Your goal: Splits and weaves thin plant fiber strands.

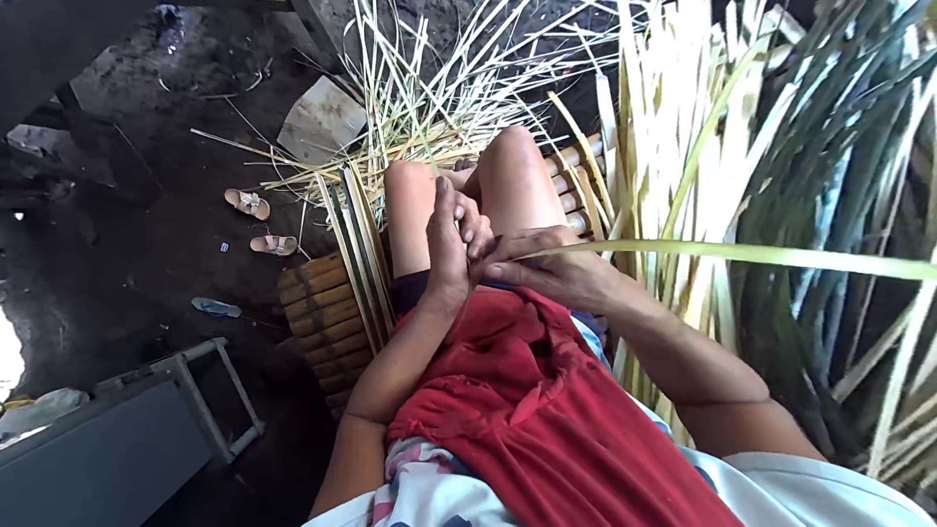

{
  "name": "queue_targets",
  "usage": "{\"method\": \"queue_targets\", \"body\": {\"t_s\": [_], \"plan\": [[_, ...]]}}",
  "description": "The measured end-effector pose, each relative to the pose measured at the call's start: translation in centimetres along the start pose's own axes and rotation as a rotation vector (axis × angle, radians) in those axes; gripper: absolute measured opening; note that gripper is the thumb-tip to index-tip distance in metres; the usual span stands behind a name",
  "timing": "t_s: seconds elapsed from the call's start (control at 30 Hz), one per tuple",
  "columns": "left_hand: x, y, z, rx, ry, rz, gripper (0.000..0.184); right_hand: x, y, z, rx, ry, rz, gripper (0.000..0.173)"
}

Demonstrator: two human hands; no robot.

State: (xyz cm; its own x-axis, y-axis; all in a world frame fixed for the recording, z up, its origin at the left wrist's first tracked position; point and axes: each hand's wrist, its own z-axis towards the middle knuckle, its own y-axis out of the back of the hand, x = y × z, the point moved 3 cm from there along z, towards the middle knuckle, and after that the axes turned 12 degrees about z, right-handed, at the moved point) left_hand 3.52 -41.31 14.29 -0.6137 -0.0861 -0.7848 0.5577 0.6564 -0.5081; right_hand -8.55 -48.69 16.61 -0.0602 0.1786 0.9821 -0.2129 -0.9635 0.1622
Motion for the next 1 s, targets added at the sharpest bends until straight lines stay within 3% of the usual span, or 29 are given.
{"method": "queue_targets", "body": {"t_s": [0.17, 0.23, 0.33, 0.37, 0.43, 0.57, 0.67, 0.73, 0.8, 0.9, 1.0], "plan": [[-2.8, 4.1, 3.2, -0.203, -0.071, -0.185, 0.059, -0.2, -2.3, -4.9, 0.583, -0.055, 0.46, 0.03], [-2.4, 4.0, 2.5, -0.049, -0.063, -0.126, 0.062, -0.3, -1.3, -4.4, 0.468, -0.098, 0.462, 0.033], [0.9, 2.7, -2.0, 0.357, 0.064, 0.083, 0.052, 0.2, 3.0, -1.6, 0.009, -0.076, 0.297, 0.028], [1.9, 2.6, -3.0, 0.407, 0.096, 0.09, 0.046, 0.6, 4.0, -0.9, -0.089, -0.038, 0.25, 0.026], [2.4, 2.7, -3.9, 0.337, 0.09, 0.024, 0.046, 1.7, 3.7, 0.0, -0.14, 0.013, 0.142, 0.025], [0.3, 1.7, -2.2, 0.061, 0.023, -0.017, 0.054, 0.6, -0.5, 1.2, 0.081, 0.065, 0.05, 0.025], [-2.4, 3.6, 0.8, -0.148, -0.09, -0.096, 0.059, -0.4, -2.0, -2.2, 0.448, -0.051, 0.363, 0.031], [-3.6, 5.3, 1.0, -0.147, -0.151, -0.131, 0.06, -0.9, -3.0, -4.1, 0.638, -0.107, 0.599, 0.031], [-2.9, 5.5, -1.0, 0.103, -0.117, -0.076, 0.058, -1.0, -2.2, -3.9, 0.526, -0.148, 0.589, 0.034], [1.1, 4.6, -4.1, 0.37, 0.086, -0.018, 0.052, -0.2, 1.8, -1.3, 0.082, -0.111, 0.36, 0.033], [3.0, 4.0, -4.9, 0.243, 0.118, 0.016, 0.052, 1.1, 2.6, 0.9, -0.044, -0.018, 0.156, 0.032]]}}
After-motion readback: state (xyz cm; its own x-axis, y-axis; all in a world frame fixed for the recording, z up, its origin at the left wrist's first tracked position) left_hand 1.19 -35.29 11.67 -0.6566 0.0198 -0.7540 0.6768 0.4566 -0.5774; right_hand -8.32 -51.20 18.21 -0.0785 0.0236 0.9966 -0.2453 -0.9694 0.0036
